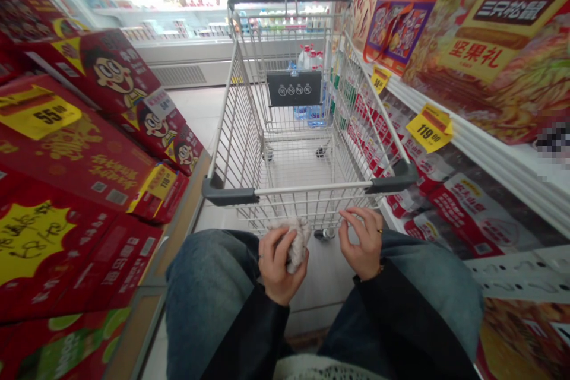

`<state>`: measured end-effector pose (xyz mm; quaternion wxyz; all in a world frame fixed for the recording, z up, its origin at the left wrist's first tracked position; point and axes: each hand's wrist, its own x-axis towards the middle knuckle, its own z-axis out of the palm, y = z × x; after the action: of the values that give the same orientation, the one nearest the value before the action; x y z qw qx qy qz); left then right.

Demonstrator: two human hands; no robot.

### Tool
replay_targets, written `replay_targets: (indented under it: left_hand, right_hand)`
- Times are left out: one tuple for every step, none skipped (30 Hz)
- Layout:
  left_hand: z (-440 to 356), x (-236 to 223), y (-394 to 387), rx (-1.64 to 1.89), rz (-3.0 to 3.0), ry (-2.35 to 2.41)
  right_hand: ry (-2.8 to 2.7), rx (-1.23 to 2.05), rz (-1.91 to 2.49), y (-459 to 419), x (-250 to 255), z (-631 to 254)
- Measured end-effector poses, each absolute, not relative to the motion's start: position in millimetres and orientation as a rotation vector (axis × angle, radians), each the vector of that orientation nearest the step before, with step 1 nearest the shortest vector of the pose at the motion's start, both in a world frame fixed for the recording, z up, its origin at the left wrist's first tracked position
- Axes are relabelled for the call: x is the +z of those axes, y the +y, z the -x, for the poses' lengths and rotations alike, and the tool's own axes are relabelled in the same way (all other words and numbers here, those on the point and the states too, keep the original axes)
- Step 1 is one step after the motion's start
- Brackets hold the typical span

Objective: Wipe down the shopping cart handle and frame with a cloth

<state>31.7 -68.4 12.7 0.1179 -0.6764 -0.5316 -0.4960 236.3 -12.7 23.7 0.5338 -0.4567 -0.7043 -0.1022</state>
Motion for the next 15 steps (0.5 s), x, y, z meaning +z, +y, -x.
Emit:
replay_targets:
  left_hand:
    - [-34, 14, -68, -1.451, 1.984, -1.542]
    - [-36, 13, -67, -1.444, 1.995, -1.534]
    - [-38, 11, -65, -1.436, 2.010, -1.538]
    - [-40, 7, -64, -1.428, 2.027, -1.544]
    - [-41, 4, -64, -1.415, 2.050, -1.548]
    - [-42, 0, -63, -1.408, 2.063, -1.555]
    - [-43, -1, -63, -1.401, 2.075, -1.563]
    - [-43, -1, -63, -1.400, 2.077, -1.571]
    - [-44, 0, -63, -1.405, 2.070, -1.574]
    - [-44, 3, -63, -1.412, 2.063, -1.567]
    - [-44, 6, -63, -1.414, 2.057, -1.554]
    - [-45, 9, -63, -1.414, 2.054, -1.541]
    - [-46, 11, -62, -1.405, 2.053, -1.531]
    - [-47, 11, -61, -1.389, 2.059, -1.524]
    - [-48, 10, -60, -1.367, 2.068, -1.524]
  right_hand:
    - [-1.682, -0.244, 1.089, -13, 23, -237]
    - [-1.686, -0.245, 1.088, -13, 23, -237]
    - [-1.688, -0.246, 1.087, -13, 23, -237]
    - [-1.688, -0.247, 1.087, -13, 23, -237]
    - [-1.685, -0.248, 1.088, -12, 23, -238]
    - [-1.677, -0.250, 1.090, -12, 23, -238]
    - [-1.666, -0.253, 1.093, -12, 24, -239]
    - [-1.656, -0.256, 1.095, -12, 24, -240]
    - [-1.649, -0.257, 1.095, -11, 24, -240]
    - [-1.645, -0.257, 1.095, -11, 24, -241]
    - [-1.643, -0.255, 1.094, -11, 24, -242]
    - [-1.644, -0.252, 1.094, -11, 24, -242]
    - [-1.645, -0.247, 1.096, -10, 23, -243]
    - [-1.646, -0.241, 1.099, -10, 23, -243]
    - [-1.647, -0.236, 1.102, -11, 23, -243]
